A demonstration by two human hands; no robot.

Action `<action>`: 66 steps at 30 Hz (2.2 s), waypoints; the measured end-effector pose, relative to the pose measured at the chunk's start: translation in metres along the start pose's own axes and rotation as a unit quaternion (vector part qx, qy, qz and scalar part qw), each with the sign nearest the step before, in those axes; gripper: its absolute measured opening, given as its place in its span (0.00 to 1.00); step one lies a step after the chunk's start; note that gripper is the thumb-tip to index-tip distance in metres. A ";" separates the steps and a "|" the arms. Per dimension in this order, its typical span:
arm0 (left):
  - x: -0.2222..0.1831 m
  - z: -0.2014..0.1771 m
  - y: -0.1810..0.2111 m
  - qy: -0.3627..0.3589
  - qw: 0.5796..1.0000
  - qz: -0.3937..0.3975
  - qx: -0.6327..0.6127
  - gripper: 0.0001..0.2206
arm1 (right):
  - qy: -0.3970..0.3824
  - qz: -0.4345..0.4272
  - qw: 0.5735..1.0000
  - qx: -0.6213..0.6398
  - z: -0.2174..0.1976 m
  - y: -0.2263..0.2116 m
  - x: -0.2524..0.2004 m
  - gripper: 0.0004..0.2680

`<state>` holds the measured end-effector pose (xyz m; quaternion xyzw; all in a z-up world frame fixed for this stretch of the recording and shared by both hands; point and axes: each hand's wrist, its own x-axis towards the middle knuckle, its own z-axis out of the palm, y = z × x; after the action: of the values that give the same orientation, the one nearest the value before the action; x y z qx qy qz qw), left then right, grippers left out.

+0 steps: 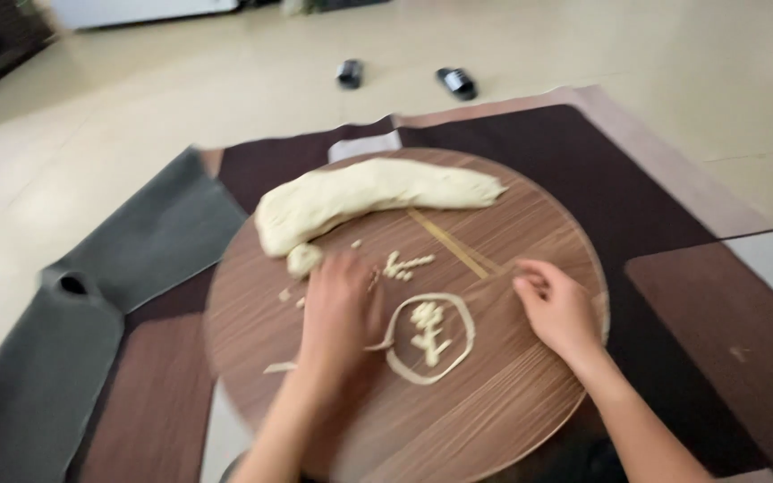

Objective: Creating decorative art using dough by rolling thin strips and placing them on a board to form shapes.

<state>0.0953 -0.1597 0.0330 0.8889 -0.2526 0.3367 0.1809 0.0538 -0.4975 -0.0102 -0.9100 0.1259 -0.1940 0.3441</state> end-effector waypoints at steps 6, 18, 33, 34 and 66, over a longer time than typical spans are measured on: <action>-0.082 -0.016 0.054 0.042 0.999 -0.001 -0.021 0.15 | -0.066 0.012 0.997 0.033 0.057 0.043 0.153 0.16; -0.080 -0.034 0.062 0.002 0.999 -0.054 0.009 0.20 | 0.035 -0.132 0.988 -0.068 0.115 0.073 0.246 0.04; -0.083 -0.027 0.064 0.037 0.999 -0.036 0.017 0.17 | -0.254 0.261 0.709 0.603 0.017 0.096 0.249 0.08; -0.084 -0.026 0.063 0.041 0.998 -0.036 0.023 0.17 | -0.243 0.291 0.627 0.680 0.017 0.099 0.251 0.06; -0.090 -0.053 0.075 0.117 0.992 0.049 0.017 0.09 | 0.003 -0.010 0.963 0.269 -0.026 0.033 -0.054 0.13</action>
<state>-0.0327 -0.1651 0.0196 0.8328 -0.2677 0.4509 0.1773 -0.0095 -0.5170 -0.0292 -0.7847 0.0616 -0.2267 0.5736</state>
